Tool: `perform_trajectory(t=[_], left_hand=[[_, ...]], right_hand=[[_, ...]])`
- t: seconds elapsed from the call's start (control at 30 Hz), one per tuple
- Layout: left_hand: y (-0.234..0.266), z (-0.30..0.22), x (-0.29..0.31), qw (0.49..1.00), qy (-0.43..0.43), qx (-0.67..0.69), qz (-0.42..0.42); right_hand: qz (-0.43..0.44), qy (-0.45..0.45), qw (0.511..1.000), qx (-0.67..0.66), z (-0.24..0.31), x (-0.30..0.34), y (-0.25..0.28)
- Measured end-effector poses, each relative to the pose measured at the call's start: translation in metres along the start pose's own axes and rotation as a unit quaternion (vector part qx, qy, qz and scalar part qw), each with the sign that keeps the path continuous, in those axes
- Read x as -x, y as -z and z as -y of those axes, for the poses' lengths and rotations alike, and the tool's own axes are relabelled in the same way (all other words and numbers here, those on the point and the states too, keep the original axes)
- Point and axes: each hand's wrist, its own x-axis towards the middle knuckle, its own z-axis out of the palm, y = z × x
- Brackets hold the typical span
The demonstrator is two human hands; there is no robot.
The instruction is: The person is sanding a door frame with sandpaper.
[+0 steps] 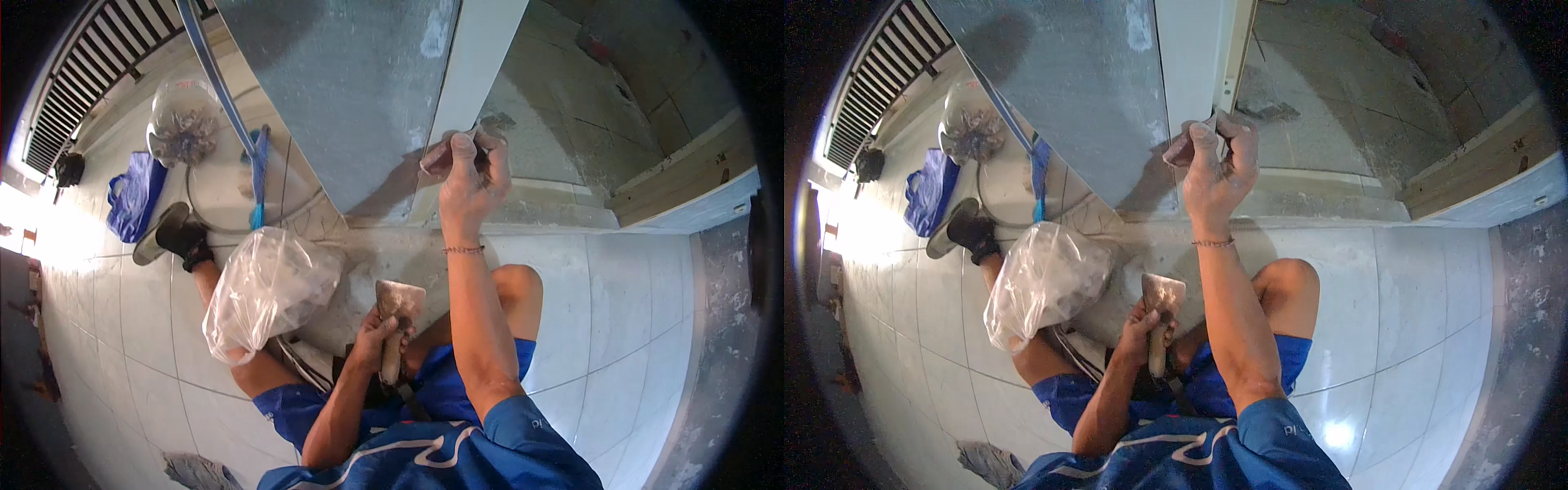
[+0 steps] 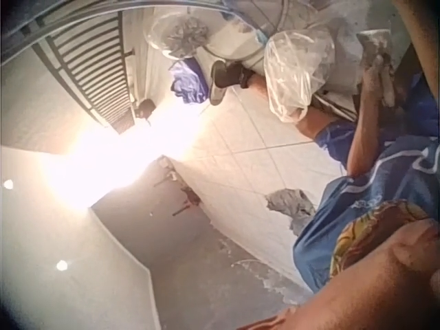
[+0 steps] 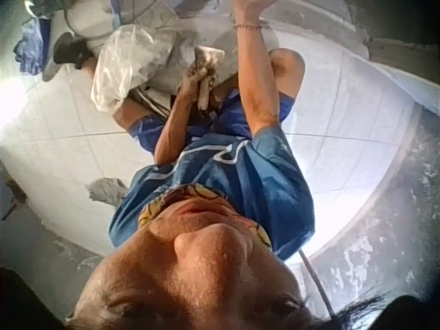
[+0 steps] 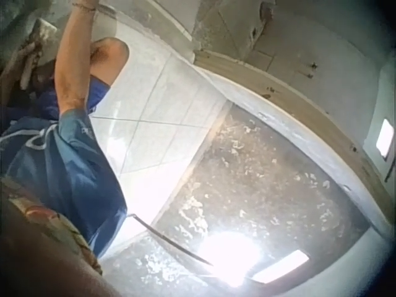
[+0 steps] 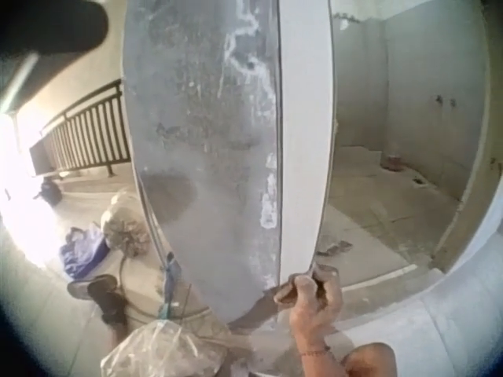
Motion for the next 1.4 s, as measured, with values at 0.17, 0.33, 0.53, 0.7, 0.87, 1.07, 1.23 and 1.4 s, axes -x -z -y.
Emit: perform_trajectory(t=[0.17, 0.33, 0.53, 0.7, 0.87, 1.07, 1.23, 1.4], left_hand=[[-0.03, -0.03, 0.009, 0.999, -0.043, 0.009, -0.003], [-0.057, -0.082, 0.003, 0.984, -0.16, -0.079, 0.019], [-0.078, -0.114, 0.007, 0.964, -0.245, -0.086, 0.052], [-0.089, -0.113, 0.004, 0.965, -0.241, -0.1, 0.035], [-0.08, -0.103, 0.003, 0.97, -0.213, -0.116, 0.035], [-0.081, -0.102, 0.005, 0.97, -0.213, -0.105, 0.043], [-0.108, -0.125, -0.004, 0.955, -0.262, -0.139, 0.025], [-0.136, -0.163, -0.002, 0.928, -0.297, -0.212, 0.068]], right_hand=[[0.009, -0.014, 0.999, -0.043, 0.017, -0.016, -0.006], [-0.009, -0.06, 0.996, -0.059, -0.013, 0.006, 0.013], [-0.003, 0.006, 0.998, 0.069, -0.008, -0.023, 0.013], [-0.045, -0.136, 0.989, -0.04, -0.009, 0.006, 0.019], [-0.05, 0.034, 0.992, 0.107, -0.001, -0.009, 0.0], [-0.047, 0.018, 0.994, 0.095, -0.013, -0.005, 0.01], [-0.065, -0.077, 0.994, 0.04, -0.022, 0.003, 0.013], [-0.061, -0.016, 0.996, 0.061, -0.012, -0.004, 0.008]])
